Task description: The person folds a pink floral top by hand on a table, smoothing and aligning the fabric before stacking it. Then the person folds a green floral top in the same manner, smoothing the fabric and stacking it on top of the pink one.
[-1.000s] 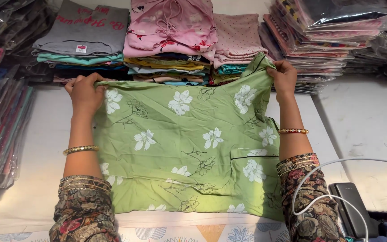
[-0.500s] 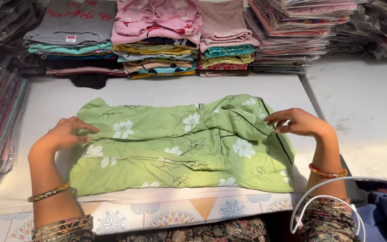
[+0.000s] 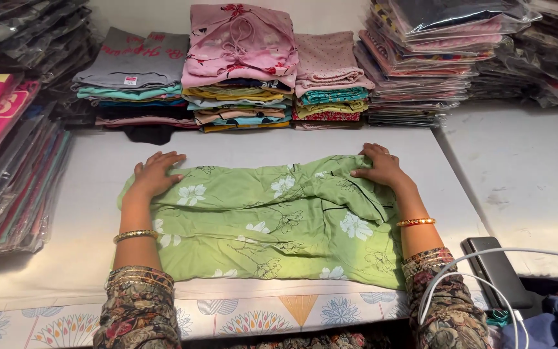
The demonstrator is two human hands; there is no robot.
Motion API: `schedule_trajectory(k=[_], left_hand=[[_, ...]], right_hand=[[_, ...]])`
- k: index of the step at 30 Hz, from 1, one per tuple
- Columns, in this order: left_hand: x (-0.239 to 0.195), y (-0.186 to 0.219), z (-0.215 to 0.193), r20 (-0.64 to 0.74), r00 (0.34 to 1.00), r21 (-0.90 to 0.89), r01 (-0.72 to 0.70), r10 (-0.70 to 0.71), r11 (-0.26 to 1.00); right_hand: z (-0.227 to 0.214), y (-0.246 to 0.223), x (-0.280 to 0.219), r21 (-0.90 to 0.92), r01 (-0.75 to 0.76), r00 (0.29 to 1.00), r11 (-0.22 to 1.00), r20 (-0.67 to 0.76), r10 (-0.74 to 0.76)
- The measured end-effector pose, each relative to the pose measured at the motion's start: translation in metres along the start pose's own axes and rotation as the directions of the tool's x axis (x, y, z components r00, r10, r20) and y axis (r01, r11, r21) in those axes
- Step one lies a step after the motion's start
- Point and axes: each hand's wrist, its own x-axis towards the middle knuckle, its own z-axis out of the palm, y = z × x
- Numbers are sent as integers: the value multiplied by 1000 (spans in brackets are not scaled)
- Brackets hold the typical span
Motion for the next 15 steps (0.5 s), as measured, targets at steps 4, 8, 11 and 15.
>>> schedule_trajectory(k=[4,8,11,15], left_hand=[[-10,25,-39,162,978,-126,153,-131,980],[-11,22,-57,401,902,38,156,-158,987],[-13,26,-71,413,903,38,112,-117,993],[-15,60,-90,323,946,99,-18,-15,995]], right_hand=[[-49,-25,-9,98,-164,980,982,133,150],[-91,-20,-29,324,-325,945,888,148,292],[-121,-27,-44,377,-255,964,890,25,265],[-146,-47,-59,395,-137,962,908,-165,217]])
